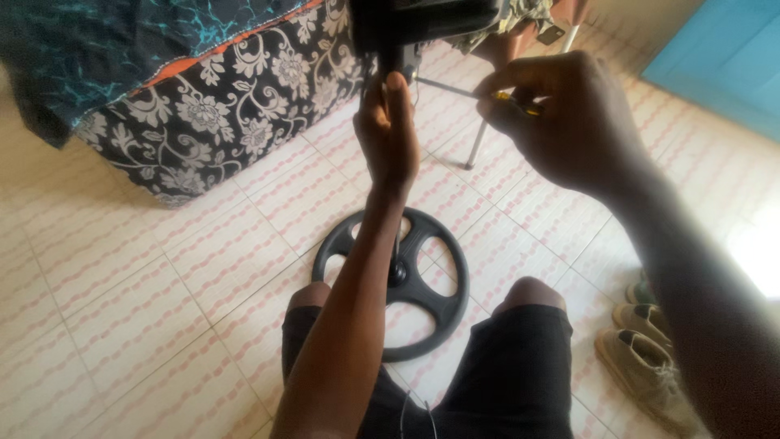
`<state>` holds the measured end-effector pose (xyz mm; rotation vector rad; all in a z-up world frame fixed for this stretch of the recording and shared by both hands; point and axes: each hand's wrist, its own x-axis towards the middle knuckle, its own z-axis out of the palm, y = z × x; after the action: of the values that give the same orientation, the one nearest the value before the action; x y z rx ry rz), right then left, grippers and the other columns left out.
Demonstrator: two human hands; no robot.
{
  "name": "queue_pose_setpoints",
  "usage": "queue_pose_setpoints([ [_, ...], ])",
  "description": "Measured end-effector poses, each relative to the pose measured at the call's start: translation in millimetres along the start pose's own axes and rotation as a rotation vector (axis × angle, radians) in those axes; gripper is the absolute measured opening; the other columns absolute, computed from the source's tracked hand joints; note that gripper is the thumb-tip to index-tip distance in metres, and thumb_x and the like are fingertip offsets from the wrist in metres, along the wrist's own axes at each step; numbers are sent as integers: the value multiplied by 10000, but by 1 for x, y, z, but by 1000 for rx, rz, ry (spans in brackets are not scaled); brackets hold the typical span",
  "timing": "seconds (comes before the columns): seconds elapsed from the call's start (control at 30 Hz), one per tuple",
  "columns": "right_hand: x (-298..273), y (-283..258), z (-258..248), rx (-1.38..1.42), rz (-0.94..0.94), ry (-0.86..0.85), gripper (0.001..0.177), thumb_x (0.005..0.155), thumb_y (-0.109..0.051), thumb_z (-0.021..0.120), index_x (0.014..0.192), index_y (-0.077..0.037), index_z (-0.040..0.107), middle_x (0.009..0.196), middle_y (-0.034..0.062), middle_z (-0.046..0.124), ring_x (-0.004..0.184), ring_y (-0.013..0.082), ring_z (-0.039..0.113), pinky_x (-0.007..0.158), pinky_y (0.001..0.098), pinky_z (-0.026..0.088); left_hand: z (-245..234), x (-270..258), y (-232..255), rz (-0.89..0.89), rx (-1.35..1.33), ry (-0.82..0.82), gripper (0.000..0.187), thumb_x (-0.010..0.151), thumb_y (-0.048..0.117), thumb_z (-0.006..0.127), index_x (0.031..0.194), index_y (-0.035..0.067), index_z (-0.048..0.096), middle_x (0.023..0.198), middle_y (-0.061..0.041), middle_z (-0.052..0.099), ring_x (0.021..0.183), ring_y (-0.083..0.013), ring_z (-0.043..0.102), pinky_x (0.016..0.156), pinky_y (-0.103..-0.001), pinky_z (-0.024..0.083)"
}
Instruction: The person disassembles a standing electric fan, removes the front grille, wipes it with a cloth, and then reassembles the fan using a screwdriver to tighten the screws.
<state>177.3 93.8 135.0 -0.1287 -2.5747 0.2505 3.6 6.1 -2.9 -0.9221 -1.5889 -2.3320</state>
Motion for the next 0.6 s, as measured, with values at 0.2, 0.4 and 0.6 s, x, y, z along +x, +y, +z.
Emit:
queue_pose_setpoints([
  [0.2, -27, 7, 7, 165, 142, 49, 149, 1059, -175, 668, 1097, -66, 763, 955, 78, 773, 686, 119, 711, 596, 232, 568, -2, 2, 0, 17, -6, -10, 492, 1073, 538, 502, 912, 83, 596, 687, 47, 520, 598, -61, 456, 536, -254, 352],
  [0.4, -63, 24, 37, 802, 584, 12, 223, 988, -172, 669, 1142, -23, 728, 750, 51, 667, 511, 52, 481, 419, 186, 373, 4, 0, 8, 106, 102, 80, 551, 1021, 604, 587, 1041, 64, 696, 816, 30, 699, 721, -78, 674, 627, -248, 530],
  [0.6, -62, 35, 72, 960, 741, -97, 279, 984, -231, 658, 1154, -20, 723, 703, 13, 634, 483, 39, 444, 406, 187, 336, 3, -3, 0, 72, 376, 116, 641, 983, 661, 542, 1071, 49, 712, 821, -46, 741, 701, -143, 722, 599, -289, 531],
])
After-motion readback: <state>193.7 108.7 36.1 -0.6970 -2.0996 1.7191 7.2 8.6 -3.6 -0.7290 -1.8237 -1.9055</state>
